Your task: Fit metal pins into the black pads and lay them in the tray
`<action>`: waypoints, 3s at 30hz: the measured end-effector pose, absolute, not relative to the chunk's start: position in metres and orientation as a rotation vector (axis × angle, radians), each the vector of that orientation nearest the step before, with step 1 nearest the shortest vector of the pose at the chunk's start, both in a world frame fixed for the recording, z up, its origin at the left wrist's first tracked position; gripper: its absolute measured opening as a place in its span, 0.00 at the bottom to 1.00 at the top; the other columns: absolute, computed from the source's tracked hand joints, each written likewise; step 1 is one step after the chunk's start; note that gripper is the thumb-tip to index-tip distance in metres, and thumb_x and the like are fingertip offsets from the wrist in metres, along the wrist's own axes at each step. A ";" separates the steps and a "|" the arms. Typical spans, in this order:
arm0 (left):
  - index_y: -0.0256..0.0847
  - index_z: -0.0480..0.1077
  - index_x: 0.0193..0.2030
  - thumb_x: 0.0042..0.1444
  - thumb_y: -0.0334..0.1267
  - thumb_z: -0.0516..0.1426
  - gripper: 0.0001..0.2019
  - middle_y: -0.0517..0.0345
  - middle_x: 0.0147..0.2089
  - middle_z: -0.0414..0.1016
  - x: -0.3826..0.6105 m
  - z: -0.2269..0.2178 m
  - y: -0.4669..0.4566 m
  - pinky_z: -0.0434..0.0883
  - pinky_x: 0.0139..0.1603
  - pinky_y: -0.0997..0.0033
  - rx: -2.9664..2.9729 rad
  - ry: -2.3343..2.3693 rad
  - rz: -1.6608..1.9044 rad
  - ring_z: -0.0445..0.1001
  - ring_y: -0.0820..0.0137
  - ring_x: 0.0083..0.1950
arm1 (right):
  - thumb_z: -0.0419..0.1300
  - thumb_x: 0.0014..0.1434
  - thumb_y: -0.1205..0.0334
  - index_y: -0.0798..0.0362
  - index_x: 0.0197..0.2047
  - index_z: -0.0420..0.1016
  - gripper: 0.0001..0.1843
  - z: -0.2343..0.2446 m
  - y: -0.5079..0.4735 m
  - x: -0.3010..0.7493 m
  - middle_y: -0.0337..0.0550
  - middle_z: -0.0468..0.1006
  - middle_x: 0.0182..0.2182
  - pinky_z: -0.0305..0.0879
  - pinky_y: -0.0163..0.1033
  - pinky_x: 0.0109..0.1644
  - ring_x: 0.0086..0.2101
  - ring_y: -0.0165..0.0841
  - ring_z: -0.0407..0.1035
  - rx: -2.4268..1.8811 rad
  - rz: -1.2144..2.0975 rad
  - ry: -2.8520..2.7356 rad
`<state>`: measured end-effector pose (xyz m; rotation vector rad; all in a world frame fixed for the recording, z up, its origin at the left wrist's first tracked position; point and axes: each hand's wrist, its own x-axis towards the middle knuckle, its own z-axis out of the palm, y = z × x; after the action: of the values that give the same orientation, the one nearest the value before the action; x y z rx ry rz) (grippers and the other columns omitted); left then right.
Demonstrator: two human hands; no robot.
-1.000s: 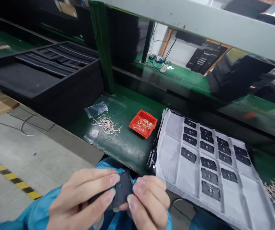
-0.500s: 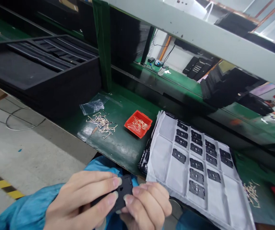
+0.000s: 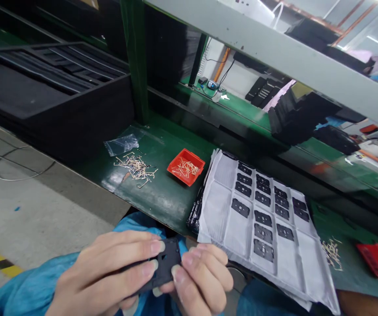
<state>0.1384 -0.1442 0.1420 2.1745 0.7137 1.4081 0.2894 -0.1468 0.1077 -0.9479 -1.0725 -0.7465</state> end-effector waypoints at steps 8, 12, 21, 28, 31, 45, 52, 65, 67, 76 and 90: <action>0.40 0.74 0.51 0.74 0.39 0.53 0.09 0.46 0.47 0.86 0.139 0.145 -0.132 0.83 0.57 0.68 2.260 0.477 1.369 0.86 0.64 0.49 | 0.65 0.65 0.66 0.46 0.29 0.70 0.14 0.111 -0.160 0.323 0.38 0.71 0.24 0.70 0.40 0.25 0.26 0.33 0.64 -0.875 -0.852 -1.445; 0.39 0.73 0.52 0.69 0.30 0.58 0.07 0.44 0.47 0.84 0.144 0.141 -0.131 0.84 0.48 0.68 2.122 0.435 1.338 0.85 0.65 0.45 | 0.64 0.65 0.67 0.48 0.26 0.67 0.16 0.121 -0.166 0.326 0.39 0.74 0.27 0.72 0.37 0.25 0.28 0.30 0.68 -0.910 -0.756 -1.577; 0.36 0.76 0.45 0.66 0.21 0.51 0.14 0.45 0.42 0.80 0.150 0.131 -0.143 0.77 0.45 0.61 2.401 0.793 1.347 0.76 0.61 0.45 | 0.64 0.56 0.81 0.52 0.35 0.78 0.13 0.085 -0.170 0.331 0.40 0.79 0.30 0.73 0.41 0.31 0.31 0.34 0.75 -1.016 -0.463 -1.586; 0.36 0.76 0.37 0.70 0.34 0.56 0.11 0.54 0.35 0.77 0.155 0.116 0.035 0.76 0.42 0.63 2.380 1.216 0.776 0.77 0.66 0.37 | 0.60 0.70 0.67 0.55 0.53 0.77 0.10 0.028 -0.141 0.310 0.51 0.82 0.42 0.78 0.41 0.43 0.41 0.38 0.79 -1.408 0.043 -1.527; 0.37 0.74 0.55 0.70 0.43 0.61 0.14 0.50 0.54 0.78 0.207 0.132 0.149 0.80 0.51 0.56 2.337 1.304 0.656 0.80 0.62 0.50 | 0.58 0.72 0.64 0.51 0.51 0.78 0.09 0.003 -0.121 0.292 0.47 0.83 0.41 0.77 0.37 0.46 0.41 0.35 0.80 -1.426 0.262 -1.554; 0.36 0.75 0.48 0.65 0.41 0.65 0.11 0.48 0.60 0.74 0.172 0.025 0.077 0.74 0.59 0.48 2.278 1.752 0.463 0.73 0.55 0.61 | 0.57 0.71 0.62 0.46 0.39 0.81 0.11 -0.048 -0.093 0.278 0.41 0.83 0.33 0.72 0.31 0.42 0.35 0.32 0.79 -1.298 0.784 -1.387; 0.36 0.74 0.42 0.66 0.35 0.63 0.04 0.52 0.52 0.76 0.178 -0.018 0.034 0.75 0.54 0.54 2.193 1.811 0.747 0.75 0.60 0.54 | 0.62 0.67 0.49 0.49 0.35 0.82 0.15 -0.033 -0.088 0.292 0.43 0.82 0.31 0.73 0.33 0.37 0.32 0.34 0.78 -1.374 1.047 -1.182; 0.39 0.74 0.45 0.71 0.24 0.49 0.13 0.49 0.39 0.77 0.132 0.011 0.039 0.74 0.45 0.63 2.425 0.812 1.161 0.72 0.64 0.43 | 0.73 0.54 0.39 0.53 0.37 0.83 0.24 0.018 -0.025 0.284 0.41 0.77 0.29 0.63 0.32 0.29 0.25 0.26 0.66 -1.116 1.589 -0.573; 0.39 0.74 0.46 0.71 0.25 0.49 0.13 0.48 0.40 0.77 0.132 0.012 0.039 0.74 0.45 0.62 2.402 0.777 1.184 0.72 0.64 0.44 | 0.74 0.52 0.41 0.53 0.36 0.83 0.22 0.021 -0.024 0.283 0.40 0.77 0.29 0.61 0.32 0.29 0.25 0.25 0.64 -1.084 1.614 -0.549; 0.43 0.80 0.46 0.70 0.30 0.53 0.14 0.48 0.42 0.81 0.123 0.027 0.029 0.74 0.51 0.55 2.077 0.814 1.158 0.76 0.61 0.46 | 0.73 0.53 0.47 0.54 0.32 0.82 0.18 0.024 -0.025 0.281 0.42 0.78 0.28 0.63 0.34 0.29 0.25 0.27 0.66 -1.072 1.579 -0.577; 0.40 0.75 0.48 0.70 0.60 0.53 0.23 0.42 0.56 0.80 0.151 0.022 0.009 0.78 0.56 0.53 0.839 0.955 1.226 0.80 0.57 0.57 | 0.69 0.58 0.55 0.47 0.31 0.85 0.07 0.028 -0.064 0.283 0.45 0.83 0.30 0.72 0.44 0.44 0.34 0.39 0.76 -1.272 0.866 -1.087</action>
<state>0.1505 0.0095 0.0224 0.8392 0.9554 1.2261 0.2827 -0.0641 0.0278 -1.2722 -1.0871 0.8661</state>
